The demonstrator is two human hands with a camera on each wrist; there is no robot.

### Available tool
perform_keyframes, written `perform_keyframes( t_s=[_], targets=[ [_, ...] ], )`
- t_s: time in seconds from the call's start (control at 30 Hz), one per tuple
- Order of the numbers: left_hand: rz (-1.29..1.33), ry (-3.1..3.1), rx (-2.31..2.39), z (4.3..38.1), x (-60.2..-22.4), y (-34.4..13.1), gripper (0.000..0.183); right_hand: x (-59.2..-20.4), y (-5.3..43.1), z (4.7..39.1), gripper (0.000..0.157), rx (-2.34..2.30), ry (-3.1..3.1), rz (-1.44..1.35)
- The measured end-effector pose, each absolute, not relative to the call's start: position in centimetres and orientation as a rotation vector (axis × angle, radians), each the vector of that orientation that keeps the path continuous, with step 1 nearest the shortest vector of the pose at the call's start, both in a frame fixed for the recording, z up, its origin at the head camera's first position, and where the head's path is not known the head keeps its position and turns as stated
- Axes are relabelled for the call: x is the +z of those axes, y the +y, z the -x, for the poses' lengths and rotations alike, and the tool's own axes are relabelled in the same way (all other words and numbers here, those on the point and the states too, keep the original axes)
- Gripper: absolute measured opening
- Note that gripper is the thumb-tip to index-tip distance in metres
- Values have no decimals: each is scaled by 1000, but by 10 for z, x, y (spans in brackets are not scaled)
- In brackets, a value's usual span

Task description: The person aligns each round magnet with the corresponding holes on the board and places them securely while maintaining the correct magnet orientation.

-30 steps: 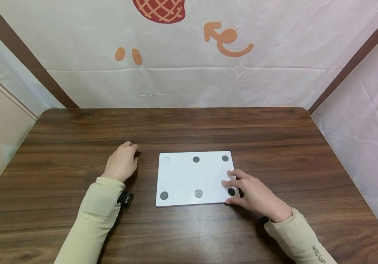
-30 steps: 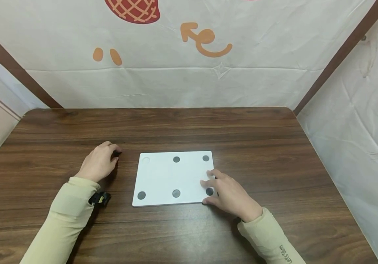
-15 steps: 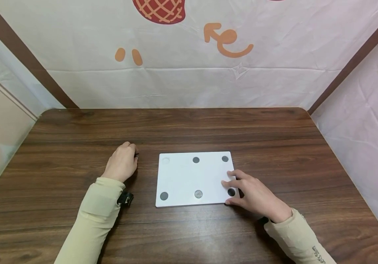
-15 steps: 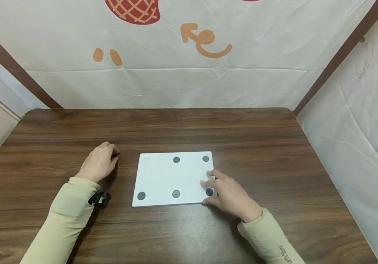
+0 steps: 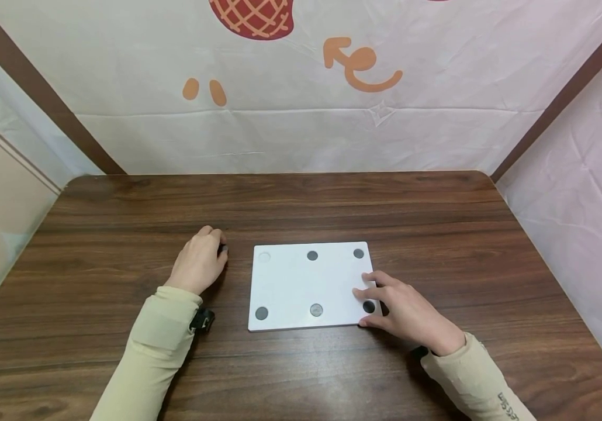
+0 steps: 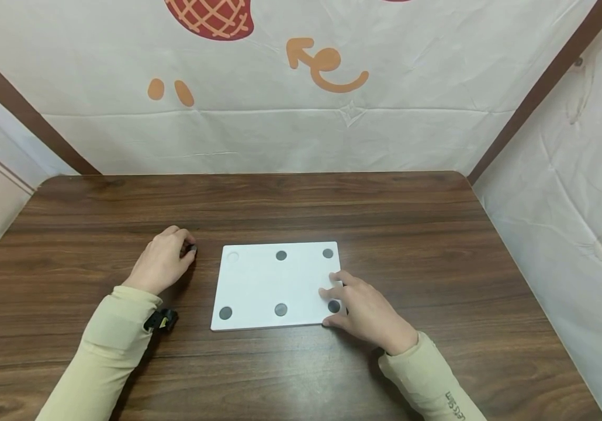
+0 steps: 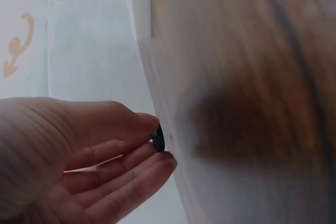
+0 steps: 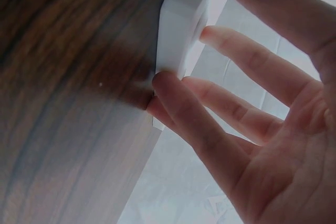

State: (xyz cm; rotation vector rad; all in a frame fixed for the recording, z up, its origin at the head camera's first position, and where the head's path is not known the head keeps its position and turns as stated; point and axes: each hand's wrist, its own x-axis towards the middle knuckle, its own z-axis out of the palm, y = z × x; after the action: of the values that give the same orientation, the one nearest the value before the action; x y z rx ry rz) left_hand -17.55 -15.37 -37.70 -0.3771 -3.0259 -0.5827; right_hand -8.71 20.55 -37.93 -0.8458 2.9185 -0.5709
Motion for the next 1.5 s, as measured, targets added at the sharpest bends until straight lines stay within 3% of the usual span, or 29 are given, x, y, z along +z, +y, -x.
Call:
perform_keyframes(
  t_s=[1.5],
  targets=[
    [594,-2969,-605,170,-375,-101,9,-379,206,88,41,-584,2910,824]
  ],
)
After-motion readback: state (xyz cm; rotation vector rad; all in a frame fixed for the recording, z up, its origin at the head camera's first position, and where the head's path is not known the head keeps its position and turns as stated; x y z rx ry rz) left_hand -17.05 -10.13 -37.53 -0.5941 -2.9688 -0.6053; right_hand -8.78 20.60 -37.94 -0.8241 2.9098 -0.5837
